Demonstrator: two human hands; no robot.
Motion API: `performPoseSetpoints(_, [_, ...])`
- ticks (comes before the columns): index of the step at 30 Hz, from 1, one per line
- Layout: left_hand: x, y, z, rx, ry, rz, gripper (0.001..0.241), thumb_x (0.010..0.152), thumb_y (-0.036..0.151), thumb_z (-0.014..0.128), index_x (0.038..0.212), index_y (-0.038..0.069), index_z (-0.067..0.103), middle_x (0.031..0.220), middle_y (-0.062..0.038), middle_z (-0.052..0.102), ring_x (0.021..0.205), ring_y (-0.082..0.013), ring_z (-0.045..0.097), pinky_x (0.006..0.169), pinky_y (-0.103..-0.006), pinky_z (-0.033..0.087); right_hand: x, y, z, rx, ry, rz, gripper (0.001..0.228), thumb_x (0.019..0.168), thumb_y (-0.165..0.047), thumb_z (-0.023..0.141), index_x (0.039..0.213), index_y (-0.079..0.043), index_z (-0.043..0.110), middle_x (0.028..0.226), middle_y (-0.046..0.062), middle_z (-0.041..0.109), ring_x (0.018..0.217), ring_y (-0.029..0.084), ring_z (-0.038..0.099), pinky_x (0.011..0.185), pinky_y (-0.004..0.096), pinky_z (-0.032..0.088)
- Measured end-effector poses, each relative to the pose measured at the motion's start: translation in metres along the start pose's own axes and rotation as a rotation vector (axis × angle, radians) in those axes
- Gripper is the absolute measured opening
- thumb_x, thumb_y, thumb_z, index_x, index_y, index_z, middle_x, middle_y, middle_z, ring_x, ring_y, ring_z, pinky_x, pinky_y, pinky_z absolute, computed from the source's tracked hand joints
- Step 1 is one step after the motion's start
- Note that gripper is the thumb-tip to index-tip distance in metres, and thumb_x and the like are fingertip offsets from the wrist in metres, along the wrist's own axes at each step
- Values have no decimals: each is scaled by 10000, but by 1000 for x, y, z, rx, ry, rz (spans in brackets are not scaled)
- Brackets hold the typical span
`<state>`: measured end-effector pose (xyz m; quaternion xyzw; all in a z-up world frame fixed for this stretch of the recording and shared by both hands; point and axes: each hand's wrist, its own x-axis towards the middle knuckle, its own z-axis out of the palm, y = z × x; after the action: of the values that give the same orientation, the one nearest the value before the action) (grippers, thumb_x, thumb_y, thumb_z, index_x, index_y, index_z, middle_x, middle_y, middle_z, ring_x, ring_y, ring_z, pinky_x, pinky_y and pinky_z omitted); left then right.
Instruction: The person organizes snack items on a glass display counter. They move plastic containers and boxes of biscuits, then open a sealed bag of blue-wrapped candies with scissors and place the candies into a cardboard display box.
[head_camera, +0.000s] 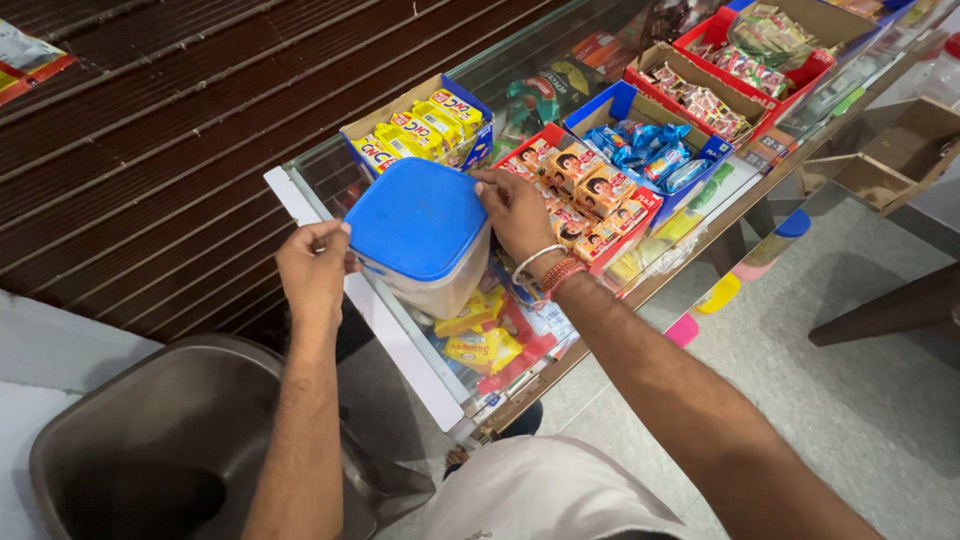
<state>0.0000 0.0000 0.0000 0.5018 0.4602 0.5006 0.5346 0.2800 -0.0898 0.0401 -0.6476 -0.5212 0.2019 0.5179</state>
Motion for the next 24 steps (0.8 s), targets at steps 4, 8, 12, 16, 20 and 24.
performPoseSetpoints(4, [-48,38,27,585,41,414,691,861,402,787,1400,27,577,1471,-242,492,1273,-378,574,1091,-483,512,-1,2,-1,177,-69,-32,360,1028,-226,619,1329,-32,663,1091,116,766,986,187,698,890,296,547])
performPoseSetpoints(8, [-76,52,48,788,-47,715,914,845,427,856,1456,-113,442,1544,-376,325,1427,-513,362,1151,-565,368,-5,2,-3,177,-108,-173,381,1046,-204,578,1377,-17,604,1291,141,706,1184,204,661,1024,321,500])
performPoseSetpoints(12, [-76,56,49,824,-85,709,1025,834,476,850,1489,-136,355,1575,-395,258,1458,-542,315,1180,-595,331,-7,-2,-5,135,-140,-135,400,1045,-203,540,1407,-42,591,1335,151,692,1231,210,650,1068,321,481])
performPoseSetpoints(16, [-75,49,48,859,-73,776,1015,862,463,835,1515,-133,337,1580,-406,247,1462,-552,312,1182,-608,329,-7,-5,-5,173,-153,-180,392,1066,-193,533,1418,-27,576,1345,152,688,1250,203,634,1087,319,466])
performPoseSetpoints(20, [-75,45,48,877,-77,773,1001,873,456,825,1516,-135,336,1586,-412,233,1473,-559,291,1186,-613,319,-8,-3,-6,197,-172,-151,403,1056,-192,537,1425,-33,576,1342,142,688,1230,195,633,1078,315,471])
performPoseSetpoints(24, [-77,48,49,890,-79,764,1023,873,477,834,1509,-145,328,1582,-428,217,1479,-570,278,1200,-621,311,-11,-4,-6,287,-226,-153,433,1070,-206,530,1474,-49,528,1443,140,623,1328,199,568,1139,325,432])
